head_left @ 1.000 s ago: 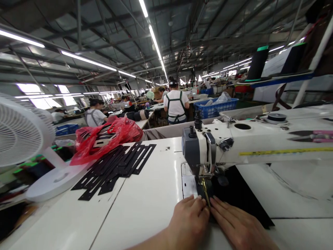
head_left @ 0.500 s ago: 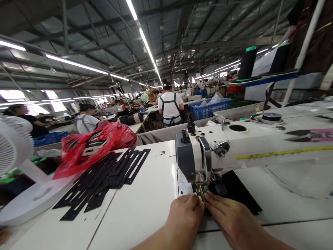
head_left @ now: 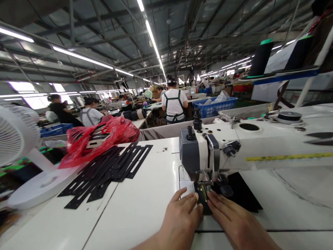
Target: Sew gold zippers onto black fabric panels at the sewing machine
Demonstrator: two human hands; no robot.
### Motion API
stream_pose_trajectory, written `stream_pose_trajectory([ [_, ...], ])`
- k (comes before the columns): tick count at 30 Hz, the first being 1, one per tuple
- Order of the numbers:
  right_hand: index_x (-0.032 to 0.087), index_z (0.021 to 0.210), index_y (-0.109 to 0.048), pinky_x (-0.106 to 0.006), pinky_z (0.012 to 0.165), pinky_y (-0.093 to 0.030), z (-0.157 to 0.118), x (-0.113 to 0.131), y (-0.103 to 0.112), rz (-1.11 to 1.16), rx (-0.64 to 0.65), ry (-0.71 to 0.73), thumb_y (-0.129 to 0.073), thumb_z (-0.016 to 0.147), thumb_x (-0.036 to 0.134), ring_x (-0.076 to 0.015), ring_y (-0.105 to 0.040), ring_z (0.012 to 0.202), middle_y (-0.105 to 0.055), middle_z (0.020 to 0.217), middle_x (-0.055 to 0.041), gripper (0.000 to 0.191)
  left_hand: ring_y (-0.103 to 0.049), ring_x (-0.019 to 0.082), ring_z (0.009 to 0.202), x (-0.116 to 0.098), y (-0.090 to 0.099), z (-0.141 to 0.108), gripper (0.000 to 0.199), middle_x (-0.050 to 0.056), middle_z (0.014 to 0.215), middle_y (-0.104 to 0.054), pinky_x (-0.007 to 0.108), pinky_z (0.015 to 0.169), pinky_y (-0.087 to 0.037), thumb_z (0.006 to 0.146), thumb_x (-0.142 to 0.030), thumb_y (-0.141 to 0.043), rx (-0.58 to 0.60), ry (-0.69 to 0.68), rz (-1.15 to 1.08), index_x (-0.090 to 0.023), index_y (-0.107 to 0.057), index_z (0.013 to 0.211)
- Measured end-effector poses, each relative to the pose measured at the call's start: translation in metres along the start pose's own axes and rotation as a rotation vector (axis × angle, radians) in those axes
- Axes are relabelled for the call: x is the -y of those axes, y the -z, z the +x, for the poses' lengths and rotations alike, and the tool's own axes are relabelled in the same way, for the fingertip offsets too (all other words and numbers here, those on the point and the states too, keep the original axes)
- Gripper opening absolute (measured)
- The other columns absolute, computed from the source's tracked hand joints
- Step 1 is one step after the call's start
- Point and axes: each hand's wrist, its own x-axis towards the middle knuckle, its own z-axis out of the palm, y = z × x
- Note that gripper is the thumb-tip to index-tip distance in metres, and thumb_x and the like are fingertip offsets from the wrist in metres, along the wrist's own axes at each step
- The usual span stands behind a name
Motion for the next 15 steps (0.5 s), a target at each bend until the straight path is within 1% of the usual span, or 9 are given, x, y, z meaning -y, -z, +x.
stream_pose_trajectory([
  [2,0.011,0.096,-0.068,-0.025,0.076,-0.056,0.002,0.000,-0.003,-0.008,-0.028,-0.002,-0.031,0.080,-0.003,-0.0159,-0.065,0.090,-0.068,0.102,-0.0076,0.043,-0.066,0.015,0.082,0.002,0.000,0.003,0.026,0.004,0.089,-0.069,0.037,0.090,-0.048,0.095,-0.015,-0.038,0.020,0.009,-0.010,-0.015,-0.061,0.083],
  [7,0.010,0.092,-0.068,-0.022,0.075,-0.056,0.012,-0.003,-0.006,-0.016,-0.043,-0.012,-0.026,0.081,-0.005,-0.0144,-0.066,0.087,-0.069,0.098,-0.0067,0.046,-0.066,0.014,0.084,0.008,0.000,0.009,0.024,0.004,0.089,-0.069,0.038,0.093,-0.045,0.093,-0.013,-0.040,0.098,0.030,-0.013,-0.016,-0.062,0.082],
  [12,0.010,0.091,-0.067,-0.020,0.077,-0.054,0.021,-0.009,-0.007,-0.005,-0.036,-0.013,-0.024,0.082,-0.006,-0.0130,-0.066,0.084,-0.070,0.090,-0.0085,0.047,-0.065,0.015,0.087,0.015,-0.005,0.011,0.017,0.003,0.088,-0.069,0.037,0.091,-0.045,0.092,-0.019,-0.047,0.148,0.060,-0.041,-0.017,-0.061,0.085],
  [15,0.012,0.091,-0.067,-0.020,0.077,-0.054,0.023,-0.011,-0.006,0.014,-0.030,-0.039,-0.024,0.085,-0.005,-0.0124,-0.066,0.082,-0.070,0.088,-0.0074,0.047,-0.064,0.016,0.092,0.018,-0.008,0.010,0.011,0.003,0.092,-0.068,0.036,0.093,-0.044,0.091,-0.020,-0.051,0.166,0.073,-0.036,-0.017,-0.061,0.086],
])
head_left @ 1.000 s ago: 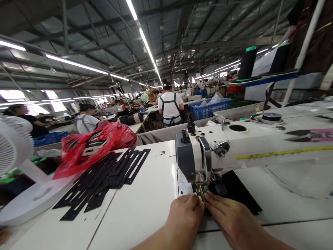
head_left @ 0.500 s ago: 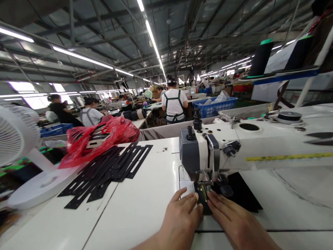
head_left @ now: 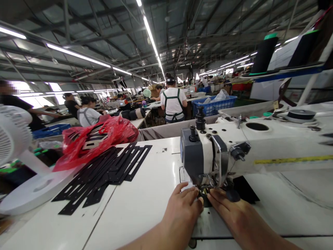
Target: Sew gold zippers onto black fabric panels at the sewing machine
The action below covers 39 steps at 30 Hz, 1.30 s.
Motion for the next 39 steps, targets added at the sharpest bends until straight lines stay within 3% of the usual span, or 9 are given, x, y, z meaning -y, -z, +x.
stream_pose_trajectory([
  [5,0.013,0.089,-0.066,-0.020,0.069,-0.056,0.001,0.000,0.000,-0.004,0.008,-0.015,-0.022,0.087,-0.003,-0.0128,-0.067,0.075,-0.070,0.085,-0.0064,0.047,-0.063,0.015,0.094,0.001,-0.001,0.000,0.005,0.002,0.094,-0.068,0.036,0.094,-0.043,0.088,-0.020,-0.057,0.023,0.005,-0.006,-0.018,-0.061,0.088],
  [12,0.015,0.094,-0.065,-0.019,0.069,-0.055,-0.001,-0.002,-0.004,0.037,0.045,-0.030,-0.024,0.086,-0.003,-0.0116,-0.067,0.076,-0.070,0.087,-0.0054,0.045,-0.062,0.014,0.092,0.003,-0.001,0.003,0.004,0.001,0.091,-0.067,0.034,0.094,-0.042,0.087,-0.021,-0.058,0.042,0.019,-0.012,-0.018,-0.060,0.086],
  [29,0.016,0.084,-0.065,-0.018,0.060,-0.053,0.007,-0.004,-0.005,-0.002,-0.033,-0.030,-0.025,0.086,-0.001,-0.0125,-0.066,0.066,-0.069,0.073,-0.0043,0.043,-0.063,0.013,0.084,0.004,-0.006,0.005,0.008,-0.001,0.085,-0.067,0.035,0.096,-0.039,0.084,-0.018,-0.062,0.059,0.022,0.064,-0.017,-0.059,0.077],
  [34,0.021,0.094,-0.064,-0.018,0.065,-0.053,0.002,-0.008,-0.009,0.027,0.006,-0.041,-0.029,0.081,-0.003,-0.0120,-0.066,0.073,-0.070,0.082,-0.0018,0.044,-0.064,0.013,0.079,0.008,-0.013,0.003,0.011,-0.001,0.085,-0.068,0.035,0.093,-0.039,0.085,-0.018,-0.061,-0.025,0.013,0.044,-0.017,-0.058,0.074],
  [39,0.018,0.091,-0.061,-0.018,0.062,-0.053,0.002,-0.006,-0.011,0.055,-0.026,-0.042,-0.026,0.082,-0.001,-0.0122,-0.067,0.071,-0.070,0.079,-0.0023,0.041,-0.064,0.013,0.077,0.010,-0.018,0.002,0.011,-0.001,0.085,-0.068,0.034,0.091,-0.040,0.085,-0.017,-0.058,-0.064,-0.007,0.048,-0.017,-0.058,0.074],
])
